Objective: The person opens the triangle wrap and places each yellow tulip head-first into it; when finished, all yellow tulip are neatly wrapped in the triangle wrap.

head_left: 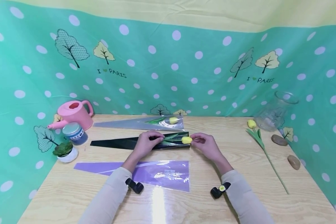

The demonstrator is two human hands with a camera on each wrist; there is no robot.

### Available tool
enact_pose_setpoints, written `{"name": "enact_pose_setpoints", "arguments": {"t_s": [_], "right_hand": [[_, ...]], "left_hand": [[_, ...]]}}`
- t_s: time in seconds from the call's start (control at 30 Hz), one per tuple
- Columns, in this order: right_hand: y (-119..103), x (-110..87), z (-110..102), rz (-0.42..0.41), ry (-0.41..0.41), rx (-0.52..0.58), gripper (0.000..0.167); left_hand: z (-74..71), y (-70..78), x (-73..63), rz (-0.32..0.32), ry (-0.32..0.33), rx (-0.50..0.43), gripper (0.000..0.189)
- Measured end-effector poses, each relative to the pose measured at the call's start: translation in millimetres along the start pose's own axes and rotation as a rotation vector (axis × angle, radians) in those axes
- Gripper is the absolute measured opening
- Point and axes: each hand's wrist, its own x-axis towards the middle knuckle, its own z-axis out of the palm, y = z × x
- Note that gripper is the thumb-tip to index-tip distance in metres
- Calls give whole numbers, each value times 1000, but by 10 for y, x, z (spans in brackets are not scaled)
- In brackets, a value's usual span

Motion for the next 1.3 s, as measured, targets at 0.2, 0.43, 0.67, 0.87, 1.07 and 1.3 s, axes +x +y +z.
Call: {"name": "enact_pose_setpoints", "arguments": {"t_s": [0.2, 0.43, 0.67, 0.87, 1.07, 1.3], "right_hand": [[-6, 0, 61, -2, 40, 11, 29], [36, 5, 121, 22, 7, 35, 29], [47, 25, 142, 22, -19, 49, 29], [20, 8, 94, 27, 3, 68, 27], [-80, -150, 18, 24, 1, -48, 24], [-144, -606, 67, -109, -205, -211, 22]], "left_hand": [[12, -3, 0, 6, -6, 11, 11], [17, -4, -9, 8, -12, 28, 10], [-17, -12, -1, -6, -10, 36, 12], [-52, -46, 59, -11, 23, 49, 11], [-73, -83, 94, 4, 42, 99, 14], [-79, -39, 100, 20, 48, 113, 17]]}}
